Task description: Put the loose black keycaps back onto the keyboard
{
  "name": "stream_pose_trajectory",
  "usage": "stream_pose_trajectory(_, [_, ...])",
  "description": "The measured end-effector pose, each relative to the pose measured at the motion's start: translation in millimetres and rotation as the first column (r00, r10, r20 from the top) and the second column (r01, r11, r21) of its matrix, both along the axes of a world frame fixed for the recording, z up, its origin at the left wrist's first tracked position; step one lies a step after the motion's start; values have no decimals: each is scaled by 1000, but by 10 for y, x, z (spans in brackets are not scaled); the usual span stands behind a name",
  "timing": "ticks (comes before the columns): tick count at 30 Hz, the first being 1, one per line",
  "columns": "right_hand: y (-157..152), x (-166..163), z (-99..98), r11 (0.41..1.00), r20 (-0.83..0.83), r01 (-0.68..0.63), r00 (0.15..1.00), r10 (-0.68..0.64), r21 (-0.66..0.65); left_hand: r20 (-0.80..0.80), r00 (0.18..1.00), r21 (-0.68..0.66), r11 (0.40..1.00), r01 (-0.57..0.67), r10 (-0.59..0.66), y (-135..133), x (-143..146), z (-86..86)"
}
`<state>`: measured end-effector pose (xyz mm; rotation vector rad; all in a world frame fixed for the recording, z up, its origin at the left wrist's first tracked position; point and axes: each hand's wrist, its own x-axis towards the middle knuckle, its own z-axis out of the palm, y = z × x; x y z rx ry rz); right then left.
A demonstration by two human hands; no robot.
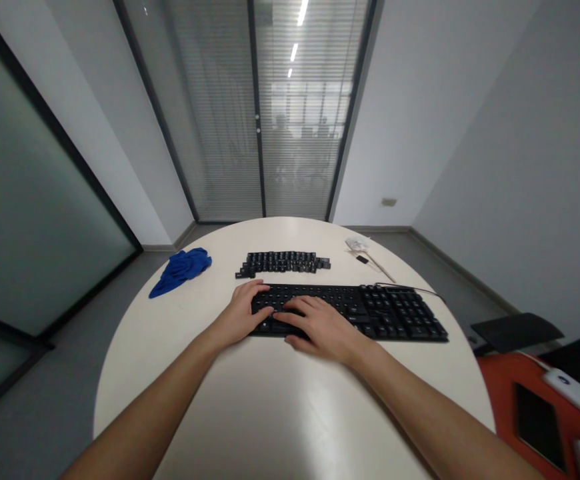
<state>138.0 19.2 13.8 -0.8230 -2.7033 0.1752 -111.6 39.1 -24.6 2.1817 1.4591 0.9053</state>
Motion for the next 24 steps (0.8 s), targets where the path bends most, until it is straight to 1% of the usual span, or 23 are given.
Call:
stream_pose_trajectory(3, [-10,-9,5,1000,10,5,1000,-5,6,-8,1000,-26,1000,-7,6,-14,19,-4])
stream_pose_trajectory(9, [-16,-24,-13,1000,6,2,1000,-2,13,-33,999,-12,1000,-21,20,-2,26,-22])
stream_pose_trajectory(14, [-9,-23,-14,1000,-12,1,1000,-1,-2,-51,998,-106,994,20,-25,-7,15,-16])
stream_pose_trajectory(16, [-11,-25,-2,1000,-8,5,1000,-5,-8,-47,998,-122,992,31,-37,-17,16,-8])
stream_pose_trajectory(24, [-16,-32,27,999,-23,7,1000,-8,-42,-37,999,-96,995,18,-21,4,39,-44])
